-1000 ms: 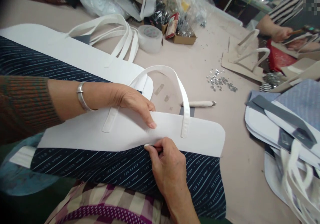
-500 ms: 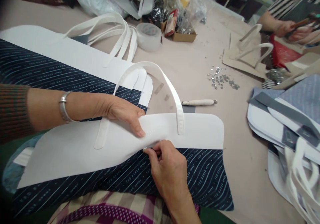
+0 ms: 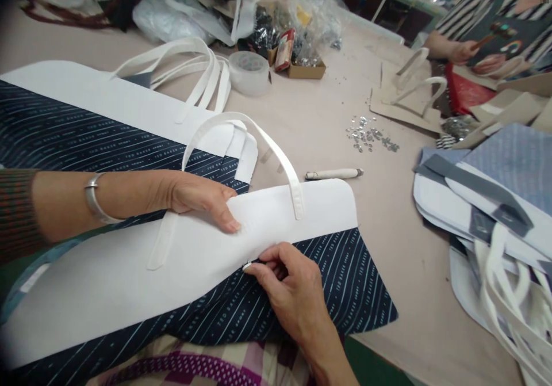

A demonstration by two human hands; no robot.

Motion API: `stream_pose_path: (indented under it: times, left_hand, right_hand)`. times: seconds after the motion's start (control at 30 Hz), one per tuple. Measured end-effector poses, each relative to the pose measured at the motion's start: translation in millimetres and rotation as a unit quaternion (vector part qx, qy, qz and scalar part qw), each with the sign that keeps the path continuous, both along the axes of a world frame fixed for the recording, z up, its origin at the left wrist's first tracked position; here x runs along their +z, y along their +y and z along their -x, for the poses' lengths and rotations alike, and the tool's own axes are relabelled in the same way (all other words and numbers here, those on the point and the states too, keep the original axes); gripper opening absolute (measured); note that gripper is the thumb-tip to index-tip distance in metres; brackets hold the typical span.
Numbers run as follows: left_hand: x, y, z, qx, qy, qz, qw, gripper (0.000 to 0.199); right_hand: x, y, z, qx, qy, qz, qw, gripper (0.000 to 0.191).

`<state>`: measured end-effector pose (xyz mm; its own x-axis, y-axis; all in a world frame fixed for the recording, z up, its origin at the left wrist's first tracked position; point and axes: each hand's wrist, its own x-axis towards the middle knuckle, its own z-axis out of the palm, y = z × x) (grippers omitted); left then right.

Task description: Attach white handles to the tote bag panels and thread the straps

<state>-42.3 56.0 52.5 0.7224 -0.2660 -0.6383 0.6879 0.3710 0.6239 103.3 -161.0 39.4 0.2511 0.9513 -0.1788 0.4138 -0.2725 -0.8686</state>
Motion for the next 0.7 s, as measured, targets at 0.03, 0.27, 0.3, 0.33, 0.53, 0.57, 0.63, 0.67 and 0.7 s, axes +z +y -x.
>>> stream_pose_path:
  times: [0.03,0.27,0.3,0.33,0.53,0.57,0.63,0.67,0.7]
  left_hand:
    - [-1.3,-1.6,0.7,0.009,0.001,0.005,1.000,0.025]
    - [-4.4,-15.4,9.7,0.080,0.026,0.020,0.996,0.031]
    - [-3.9,-17.4,10.5,0.087,0.022,0.022,0.996,0.030]
    - [-3.5,-19.3,11.0,0.093,0.017,0.024,0.995,0.029]
    - [-6.2,-24.7,10.7,0.094,-0.009,0.029,0.995,0.026]
    - [-7.1,-24.6,10.5,0.093,-0.010,0.033,0.995,0.027]
    - [-8.7,-23.7,9.6,0.091,-0.010,0.040,0.995,0.028]
    - [-9.3,-23.1,8.9,0.093,-0.010,0.040,0.995,0.028]
    - [-9.7,-22.5,7.9,0.094,-0.009,0.039,0.995,0.027]
  right_hand:
    - [0.1,0.3,-1.2,-0.001,0.013,0.006,1.000,0.016]
    - [1.4,3.9,-6.6,0.001,0.078,0.061,0.995,0.022]
    - [2.1,4.3,-7.6,0.004,0.083,0.064,0.994,0.022]
    - [2.9,4.7,-8.7,0.008,0.086,0.066,0.994,0.022]
    - [4.0,8.1,-11.6,0.028,0.047,0.060,0.997,0.027]
    - [3.1,8.5,-10.9,0.028,0.035,0.055,0.997,0.027]
    - [0.4,9.1,-8.4,0.026,0.003,0.042,0.999,0.026]
    - [-1.2,9.1,-6.7,0.024,-0.017,0.032,0.999,0.025]
    - [-2.9,9.0,-4.8,0.020,-0.039,0.020,0.999,0.023]
